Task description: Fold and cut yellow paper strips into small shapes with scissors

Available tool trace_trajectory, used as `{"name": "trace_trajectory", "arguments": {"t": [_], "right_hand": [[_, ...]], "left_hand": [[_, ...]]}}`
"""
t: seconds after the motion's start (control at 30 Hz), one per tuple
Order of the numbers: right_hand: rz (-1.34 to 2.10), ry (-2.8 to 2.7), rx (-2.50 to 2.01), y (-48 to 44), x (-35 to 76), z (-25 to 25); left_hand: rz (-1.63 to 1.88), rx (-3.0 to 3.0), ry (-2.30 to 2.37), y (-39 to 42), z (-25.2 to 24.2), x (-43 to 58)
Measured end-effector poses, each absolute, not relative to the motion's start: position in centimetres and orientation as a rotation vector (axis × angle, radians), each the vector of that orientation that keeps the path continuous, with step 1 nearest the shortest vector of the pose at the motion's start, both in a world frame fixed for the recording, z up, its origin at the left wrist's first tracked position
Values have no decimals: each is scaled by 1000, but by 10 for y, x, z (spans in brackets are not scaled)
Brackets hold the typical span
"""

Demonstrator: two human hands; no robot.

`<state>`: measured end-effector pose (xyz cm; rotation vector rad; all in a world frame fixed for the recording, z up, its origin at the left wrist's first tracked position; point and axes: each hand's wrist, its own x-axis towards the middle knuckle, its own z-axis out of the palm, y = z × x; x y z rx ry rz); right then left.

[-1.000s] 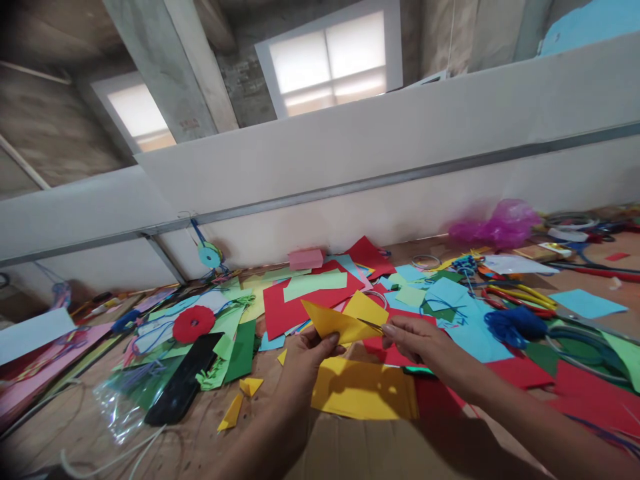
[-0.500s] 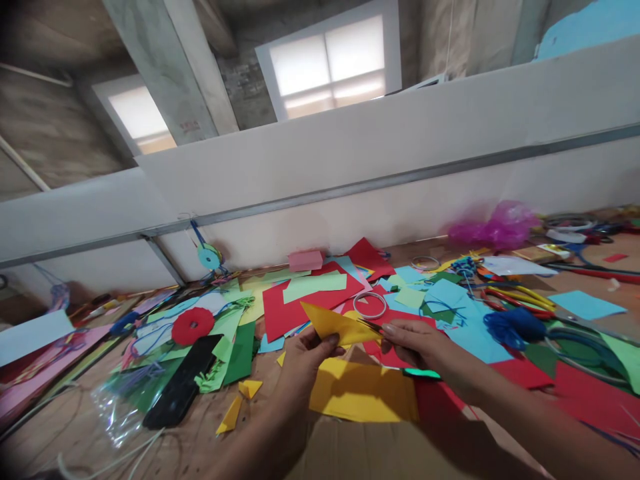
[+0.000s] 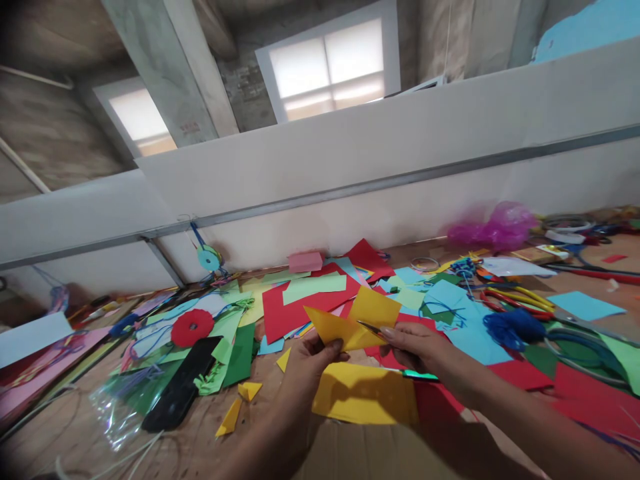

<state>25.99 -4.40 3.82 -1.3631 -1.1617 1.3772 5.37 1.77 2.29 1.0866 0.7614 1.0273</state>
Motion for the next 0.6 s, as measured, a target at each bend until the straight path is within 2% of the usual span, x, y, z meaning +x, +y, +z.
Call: {"name": "trace_trajectory", "arguments": {"t": [0.6], "right_hand": [[1328, -1020, -1379, -51, 253, 35]], "left_hand": [[963, 1047, 806, 11, 23, 56]]}}
